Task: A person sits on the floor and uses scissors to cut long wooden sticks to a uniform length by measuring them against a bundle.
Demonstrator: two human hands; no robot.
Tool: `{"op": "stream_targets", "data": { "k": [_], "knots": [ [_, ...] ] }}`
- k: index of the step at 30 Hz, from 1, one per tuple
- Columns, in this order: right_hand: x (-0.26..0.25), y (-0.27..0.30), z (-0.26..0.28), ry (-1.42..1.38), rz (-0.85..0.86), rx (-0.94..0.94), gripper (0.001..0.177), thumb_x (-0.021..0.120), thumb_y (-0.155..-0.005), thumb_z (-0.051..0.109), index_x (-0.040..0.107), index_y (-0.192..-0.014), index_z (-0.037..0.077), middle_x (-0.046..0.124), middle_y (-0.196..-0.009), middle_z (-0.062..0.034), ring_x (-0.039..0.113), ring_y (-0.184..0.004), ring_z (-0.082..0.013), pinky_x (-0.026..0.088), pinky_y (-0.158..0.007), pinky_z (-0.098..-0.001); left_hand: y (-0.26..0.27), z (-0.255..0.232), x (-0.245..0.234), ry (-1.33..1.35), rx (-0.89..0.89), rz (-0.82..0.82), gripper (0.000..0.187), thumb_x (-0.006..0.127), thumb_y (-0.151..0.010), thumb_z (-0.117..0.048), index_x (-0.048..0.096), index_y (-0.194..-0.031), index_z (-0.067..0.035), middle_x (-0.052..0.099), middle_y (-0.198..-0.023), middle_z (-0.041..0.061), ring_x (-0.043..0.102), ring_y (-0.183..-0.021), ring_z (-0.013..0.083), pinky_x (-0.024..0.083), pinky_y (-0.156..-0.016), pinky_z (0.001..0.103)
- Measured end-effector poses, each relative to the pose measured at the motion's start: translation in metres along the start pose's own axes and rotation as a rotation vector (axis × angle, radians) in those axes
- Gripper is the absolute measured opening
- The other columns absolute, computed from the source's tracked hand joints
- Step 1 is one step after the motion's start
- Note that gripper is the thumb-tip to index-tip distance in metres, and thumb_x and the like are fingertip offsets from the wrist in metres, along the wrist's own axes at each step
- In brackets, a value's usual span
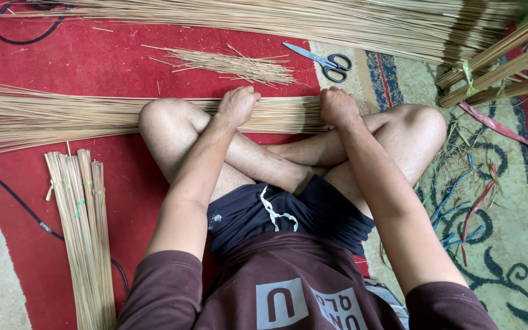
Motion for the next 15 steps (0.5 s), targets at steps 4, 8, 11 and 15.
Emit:
{"op": "stream_targets", "data": {
  "k": [4, 8, 11, 15],
  "knots": [
    [-0.003, 0.005, 0.003, -0.031, 0.004, -0.005, 0.025, 0.056, -0.097, 0.021, 0.079, -0.105, 0.013, 0.069, -0.108, -0.0161, 0.069, -0.108, -0.0404, 0.052, -0.096, -0.055, 0.0, 0.007, 0.022, -0.017, 0.021, -0.036, 0.008, 0.067, -0.093, -0.038, 0.069, -0.093, -0.03, 0.061, -0.089, -0.002, 0.066, -0.09, 0.022, 0.056, -0.082, 0.037],
    [-0.002, 0.005, 0.005, -0.005, -0.006, -0.015, 0.026, 0.057, -0.094, 0.024, 0.079, -0.103, 0.015, 0.069, -0.109, -0.0151, 0.069, -0.108, -0.0401, 0.052, -0.095, -0.0547, -0.002, 0.013, 0.033, -0.016, 0.016, -0.042, 0.011, 0.067, -0.093, -0.04, 0.068, -0.091, -0.029, 0.062, -0.09, -0.001, 0.065, -0.092, 0.0227, 0.056, -0.083, 0.038],
    [-0.009, 0.006, 0.008, 0.003, -0.012, -0.009, 0.026, 0.056, -0.093, 0.024, 0.08, -0.1, 0.016, 0.068, -0.109, -0.0145, 0.069, -0.108, -0.0397, 0.052, -0.095, -0.0545, -0.006, 0.016, 0.034, -0.016, 0.022, -0.046, 0.012, 0.067, -0.094, -0.041, 0.068, -0.092, -0.029, 0.061, -0.09, -0.001, 0.064, -0.092, 0.023, 0.056, -0.083, 0.039],
    [-0.004, 0.006, 0.007, 0.031, 0.011, -0.005, 0.025, 0.06, -0.092, 0.025, 0.081, -0.102, 0.016, 0.069, -0.108, -0.0142, 0.068, -0.108, -0.0388, 0.053, -0.095, -0.0535, -0.003, 0.014, 0.041, -0.049, 0.016, -0.026, 0.011, 0.067, -0.093, -0.042, 0.068, -0.091, -0.031, 0.062, -0.092, -0.003, 0.064, -0.093, 0.0213, 0.056, -0.082, 0.037]
  ]
}}
Point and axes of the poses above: each hand's wrist, its own y-axis away from the middle knuckle, its own x-axis out of the palm, z = x × y, the point moved 4 cm from there along -y, towards the middle knuckle
